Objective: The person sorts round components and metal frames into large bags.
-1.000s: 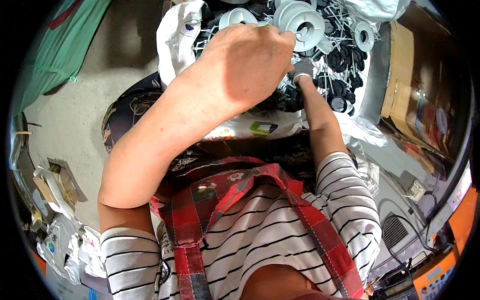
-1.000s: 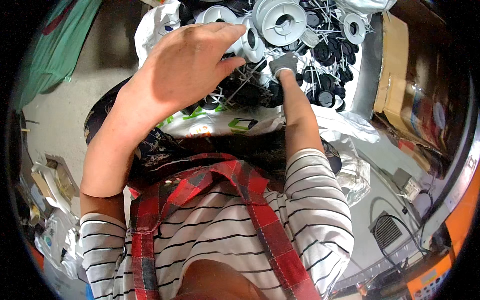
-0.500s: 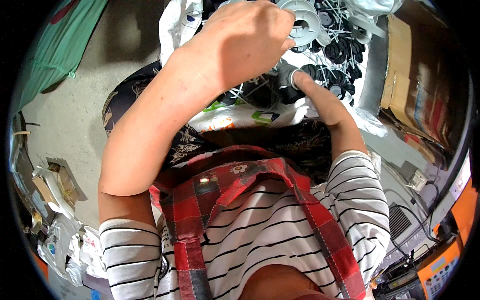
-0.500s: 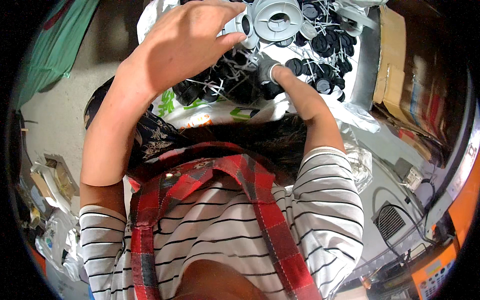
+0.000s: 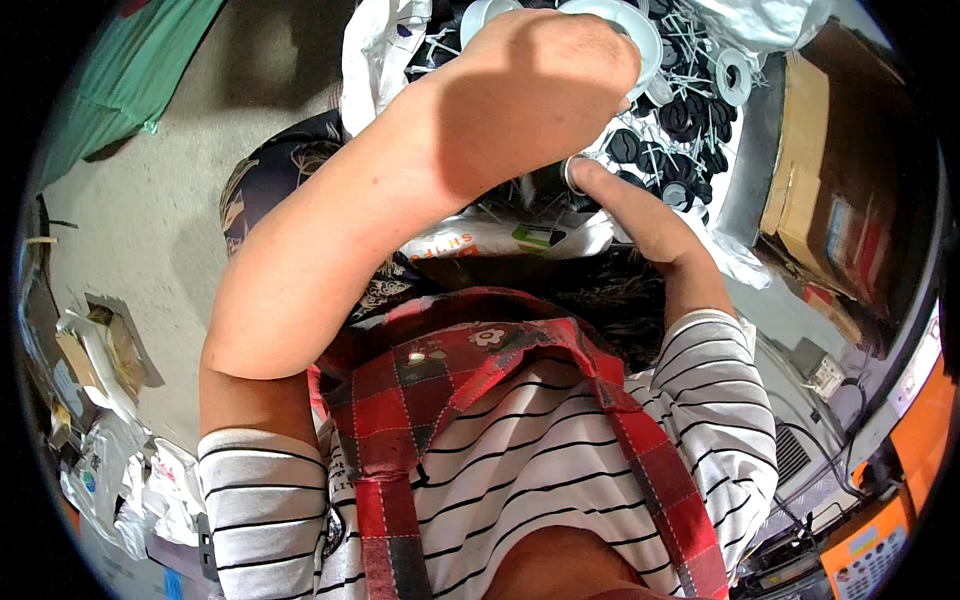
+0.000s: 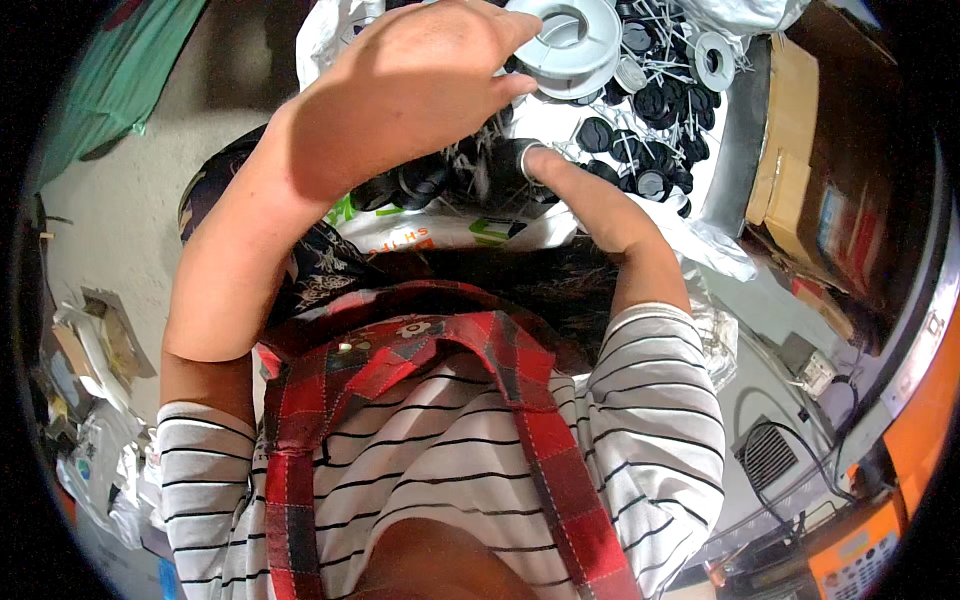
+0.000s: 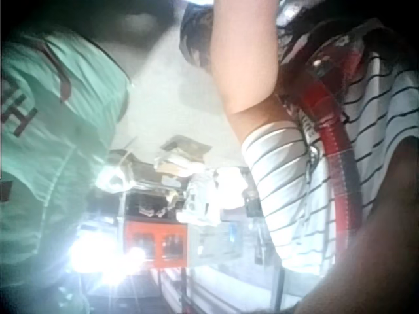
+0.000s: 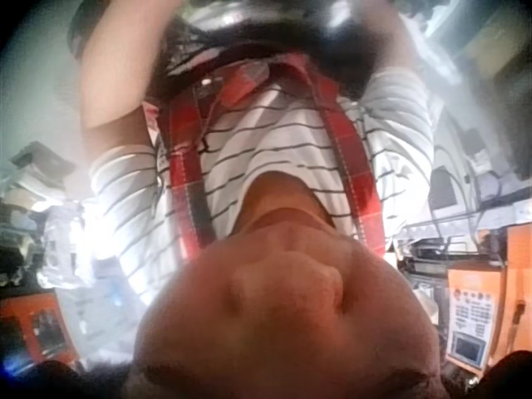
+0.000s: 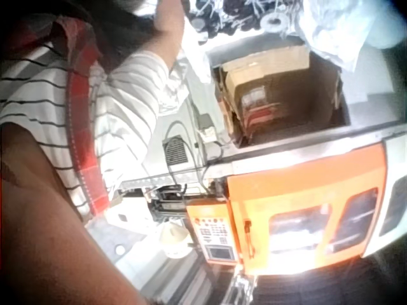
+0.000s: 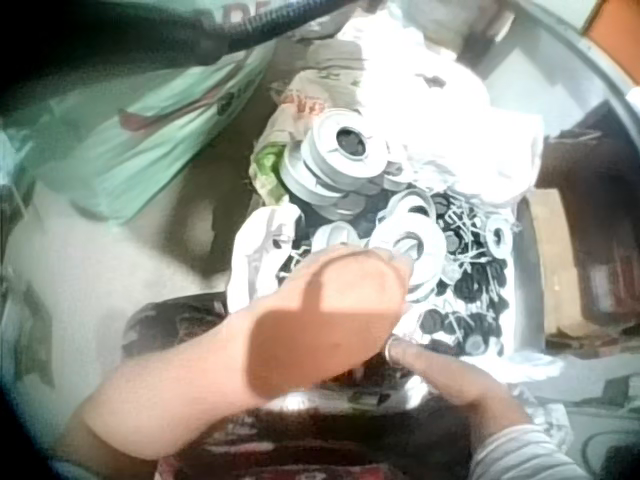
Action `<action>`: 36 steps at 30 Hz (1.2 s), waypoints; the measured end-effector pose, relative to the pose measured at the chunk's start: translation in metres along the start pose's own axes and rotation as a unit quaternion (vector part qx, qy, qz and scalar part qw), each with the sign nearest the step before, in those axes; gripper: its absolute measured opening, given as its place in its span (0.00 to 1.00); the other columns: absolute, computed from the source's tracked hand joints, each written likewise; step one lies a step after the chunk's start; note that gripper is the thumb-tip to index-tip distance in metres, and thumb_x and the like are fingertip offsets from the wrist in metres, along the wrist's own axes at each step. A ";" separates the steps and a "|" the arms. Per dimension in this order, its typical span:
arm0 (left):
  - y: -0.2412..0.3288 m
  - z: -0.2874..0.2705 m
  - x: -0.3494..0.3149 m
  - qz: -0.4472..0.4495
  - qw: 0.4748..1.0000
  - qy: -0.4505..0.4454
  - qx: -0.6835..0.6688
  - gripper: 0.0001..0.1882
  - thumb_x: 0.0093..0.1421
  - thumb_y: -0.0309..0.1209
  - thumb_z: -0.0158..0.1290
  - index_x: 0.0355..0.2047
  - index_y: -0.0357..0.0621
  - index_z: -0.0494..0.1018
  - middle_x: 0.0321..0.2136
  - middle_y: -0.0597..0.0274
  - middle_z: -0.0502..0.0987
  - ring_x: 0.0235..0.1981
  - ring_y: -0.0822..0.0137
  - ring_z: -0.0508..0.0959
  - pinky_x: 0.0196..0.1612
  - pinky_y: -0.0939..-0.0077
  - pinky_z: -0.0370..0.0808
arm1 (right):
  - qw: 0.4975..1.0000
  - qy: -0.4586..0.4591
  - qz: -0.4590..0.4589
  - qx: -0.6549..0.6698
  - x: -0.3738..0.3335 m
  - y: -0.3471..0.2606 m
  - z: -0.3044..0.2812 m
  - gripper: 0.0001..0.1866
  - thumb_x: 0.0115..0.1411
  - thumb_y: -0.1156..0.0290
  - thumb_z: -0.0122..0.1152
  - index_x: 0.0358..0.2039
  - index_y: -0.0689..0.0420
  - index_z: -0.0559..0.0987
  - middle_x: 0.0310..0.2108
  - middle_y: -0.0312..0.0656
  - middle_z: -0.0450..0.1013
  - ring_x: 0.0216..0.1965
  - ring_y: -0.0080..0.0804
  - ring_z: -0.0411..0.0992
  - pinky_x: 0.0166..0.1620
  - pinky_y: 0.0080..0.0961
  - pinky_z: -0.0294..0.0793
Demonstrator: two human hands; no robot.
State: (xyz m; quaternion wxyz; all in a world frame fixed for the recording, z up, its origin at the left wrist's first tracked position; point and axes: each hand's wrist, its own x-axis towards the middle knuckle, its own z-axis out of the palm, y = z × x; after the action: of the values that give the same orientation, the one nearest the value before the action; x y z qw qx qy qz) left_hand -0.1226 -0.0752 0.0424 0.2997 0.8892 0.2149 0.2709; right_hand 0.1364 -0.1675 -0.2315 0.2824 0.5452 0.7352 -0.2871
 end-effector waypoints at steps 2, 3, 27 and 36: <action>-0.002 0.004 0.000 0.051 0.990 0.022 0.131 0.09 0.58 0.29 0.47 0.38 0.39 0.71 0.32 0.57 0.75 0.30 0.67 0.78 0.40 0.80 0.78 | 1.000 0.003 -0.015 0.006 0.000 -0.008 0.003 0.27 0.51 0.55 0.55 0.51 0.51 0.72 0.47 0.53 0.71 0.50 0.44 0.70 0.51 0.36 0.69; -0.002 0.008 0.003 0.057 0.983 0.058 0.162 0.08 0.56 0.29 0.49 0.34 0.40 0.71 0.29 0.58 0.75 0.28 0.66 0.78 0.37 0.79 0.78 | 1.000 0.004 -0.022 0.007 0.000 -0.011 0.006 0.27 0.52 0.55 0.55 0.51 0.51 0.72 0.47 0.53 0.72 0.50 0.44 0.70 0.51 0.36 0.69; -0.015 -0.006 0.016 0.157 0.922 0.247 0.254 0.06 0.45 0.31 0.53 0.22 0.44 0.69 0.17 0.64 0.71 0.21 0.69 0.75 0.28 0.78 0.74 | 0.989 0.016 0.135 0.059 -0.004 -0.027 0.022 0.17 0.57 0.64 0.49 0.45 0.55 0.75 0.47 0.49 0.73 0.47 0.45 0.72 0.47 0.38 0.71; 0.005 -0.010 0.031 -0.043 0.997 0.029 0.055 0.15 0.54 0.35 0.54 0.36 0.36 0.73 0.30 0.44 0.77 0.34 0.48 0.77 0.37 0.59 0.73 | 0.990 0.102 0.058 -0.073 -0.075 0.079 -0.103 0.19 0.52 0.52 0.53 0.31 0.54 0.80 0.33 0.53 0.76 0.36 0.49 0.75 0.39 0.39 0.73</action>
State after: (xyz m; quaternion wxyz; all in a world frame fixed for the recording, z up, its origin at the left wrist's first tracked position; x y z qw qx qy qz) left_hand -0.1042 -0.0579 0.0630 0.2552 0.8862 0.2764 0.2706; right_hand 0.2205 -0.1215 -0.1162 0.2613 0.5915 0.7462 -0.1584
